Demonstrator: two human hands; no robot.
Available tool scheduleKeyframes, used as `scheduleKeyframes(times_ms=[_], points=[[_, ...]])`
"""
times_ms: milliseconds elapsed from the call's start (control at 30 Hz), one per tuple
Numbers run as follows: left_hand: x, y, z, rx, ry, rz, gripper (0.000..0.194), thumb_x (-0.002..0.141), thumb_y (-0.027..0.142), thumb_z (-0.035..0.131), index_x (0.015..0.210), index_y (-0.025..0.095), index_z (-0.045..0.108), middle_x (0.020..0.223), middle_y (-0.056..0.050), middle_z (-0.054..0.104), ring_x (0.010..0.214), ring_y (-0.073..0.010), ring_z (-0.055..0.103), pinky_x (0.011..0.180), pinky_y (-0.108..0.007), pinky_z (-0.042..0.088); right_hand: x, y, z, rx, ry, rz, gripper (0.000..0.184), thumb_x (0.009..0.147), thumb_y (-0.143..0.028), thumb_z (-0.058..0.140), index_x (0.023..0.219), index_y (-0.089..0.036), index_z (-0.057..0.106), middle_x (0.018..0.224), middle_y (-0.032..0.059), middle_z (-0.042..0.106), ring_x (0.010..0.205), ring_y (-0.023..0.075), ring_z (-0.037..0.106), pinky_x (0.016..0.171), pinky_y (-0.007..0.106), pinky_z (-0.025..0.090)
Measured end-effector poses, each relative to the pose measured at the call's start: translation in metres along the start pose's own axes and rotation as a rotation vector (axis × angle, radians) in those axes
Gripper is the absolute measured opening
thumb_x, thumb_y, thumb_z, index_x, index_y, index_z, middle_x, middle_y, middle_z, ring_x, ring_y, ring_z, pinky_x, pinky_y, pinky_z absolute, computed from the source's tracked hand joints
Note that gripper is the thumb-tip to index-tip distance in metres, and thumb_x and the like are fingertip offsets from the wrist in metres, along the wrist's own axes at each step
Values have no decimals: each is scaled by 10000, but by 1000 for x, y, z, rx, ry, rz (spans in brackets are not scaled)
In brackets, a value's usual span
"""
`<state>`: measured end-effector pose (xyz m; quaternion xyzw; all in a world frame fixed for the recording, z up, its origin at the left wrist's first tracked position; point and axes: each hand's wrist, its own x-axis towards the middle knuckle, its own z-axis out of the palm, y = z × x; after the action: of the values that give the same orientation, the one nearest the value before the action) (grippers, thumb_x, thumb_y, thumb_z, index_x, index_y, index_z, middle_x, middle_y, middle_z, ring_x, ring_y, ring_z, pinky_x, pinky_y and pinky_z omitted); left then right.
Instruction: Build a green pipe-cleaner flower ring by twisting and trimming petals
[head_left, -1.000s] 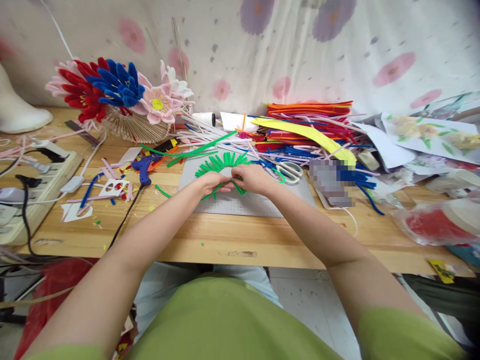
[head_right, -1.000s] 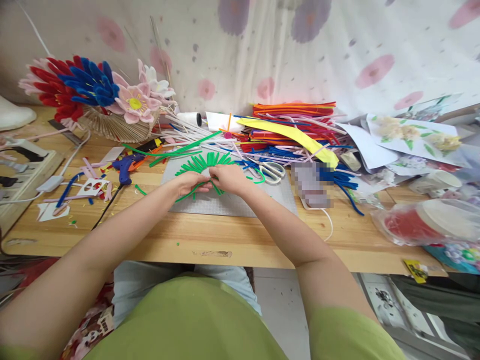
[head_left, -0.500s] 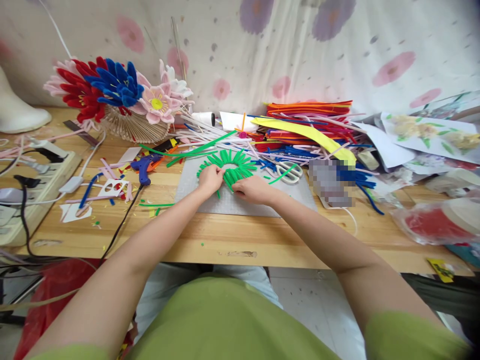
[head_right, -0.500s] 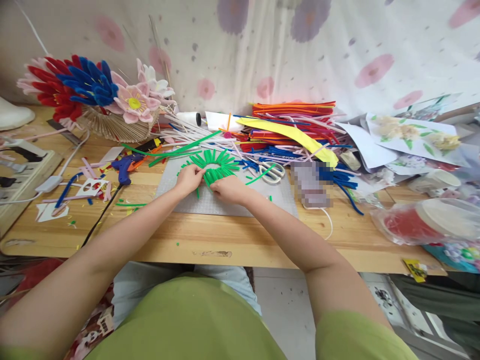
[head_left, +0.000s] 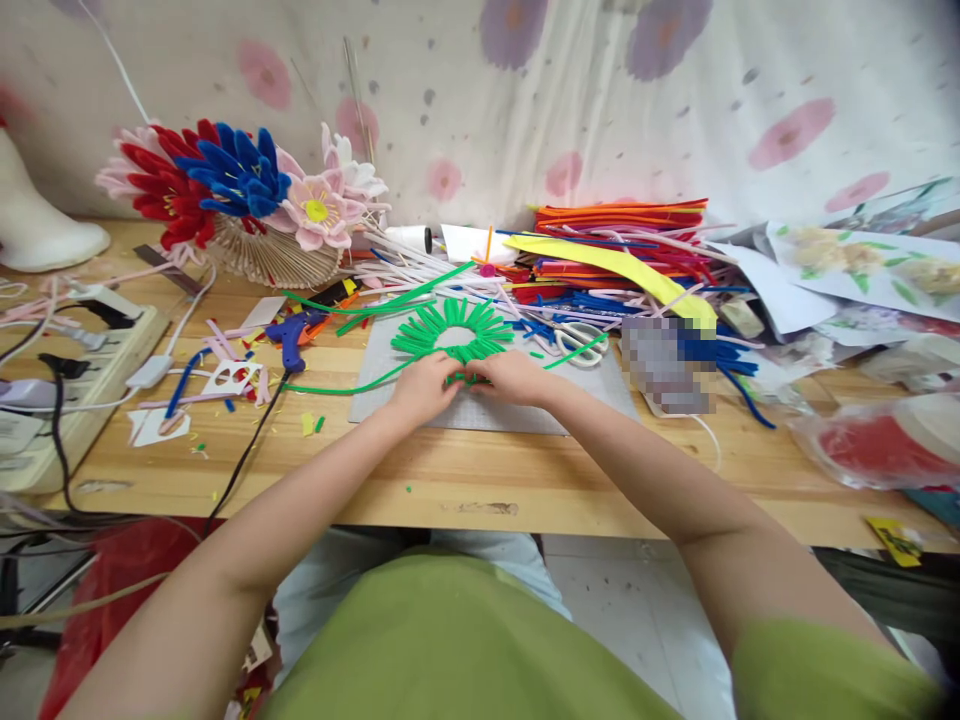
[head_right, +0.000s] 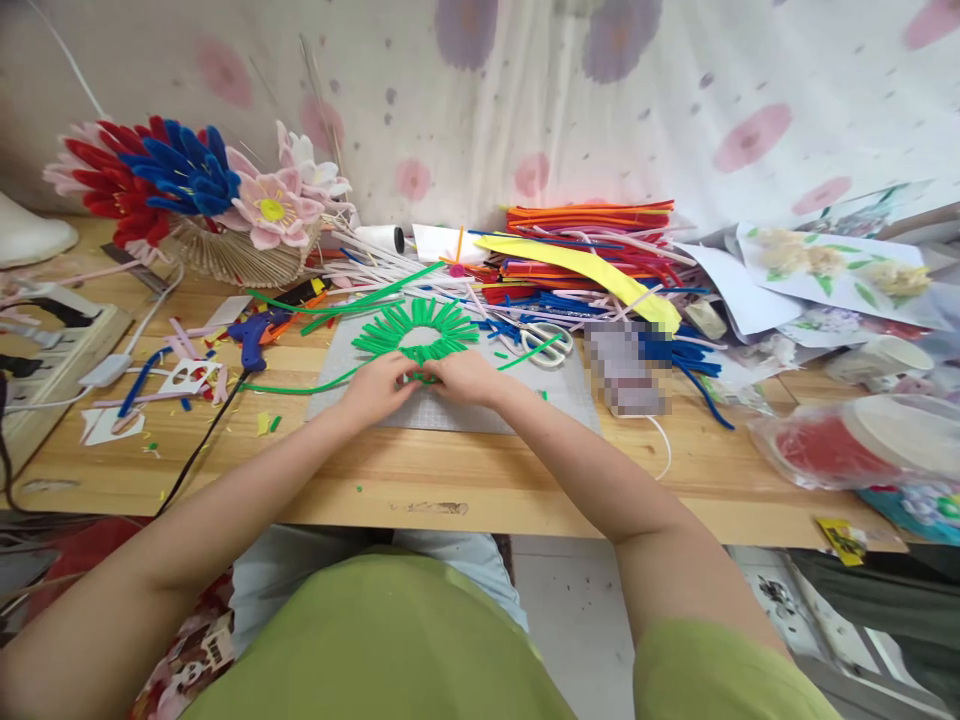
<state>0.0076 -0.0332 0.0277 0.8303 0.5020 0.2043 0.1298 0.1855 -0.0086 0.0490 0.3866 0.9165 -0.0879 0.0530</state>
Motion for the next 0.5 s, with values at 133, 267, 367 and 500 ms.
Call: scheduleKeyframes(times_ms=[133,267,367,500], points=[[-15,-7,14,23,11,-2,157,795,206,564,926,179,646,944,-62,634,883,-191,588,753,-297,461,1,-3,-8,77,-40,-58,222,820,-279,510,993,-200,624,891,27,694,741,137,587,594,221,302],[-19,-19,15,18,111,-24,194,784,201,580,967,165,631,954,-70,650,926,-203,591,800,-312,467,9,-6,-16,57,-23,-92,192,800,-227,512,917,-224,664,860,3,697,739,130,584,593,222,296],[-22,-28,13,2,128,15,193,788,227,580,962,171,642,1000,-74,659,956,-203,593,830,-321,469,19,-11,-23,-14,-17,-112,209,816,-246,497,910,-250,684,890,7,692,784,140,581,596,226,299],[-25,-39,13,-10,124,140,192,811,245,547,946,189,673,1013,-72,671,958,-196,599,856,-339,474,34,-20,-34,-95,-88,-137,213,800,-222,513,887,-251,705,956,21,678,911,159,565,603,222,315]])
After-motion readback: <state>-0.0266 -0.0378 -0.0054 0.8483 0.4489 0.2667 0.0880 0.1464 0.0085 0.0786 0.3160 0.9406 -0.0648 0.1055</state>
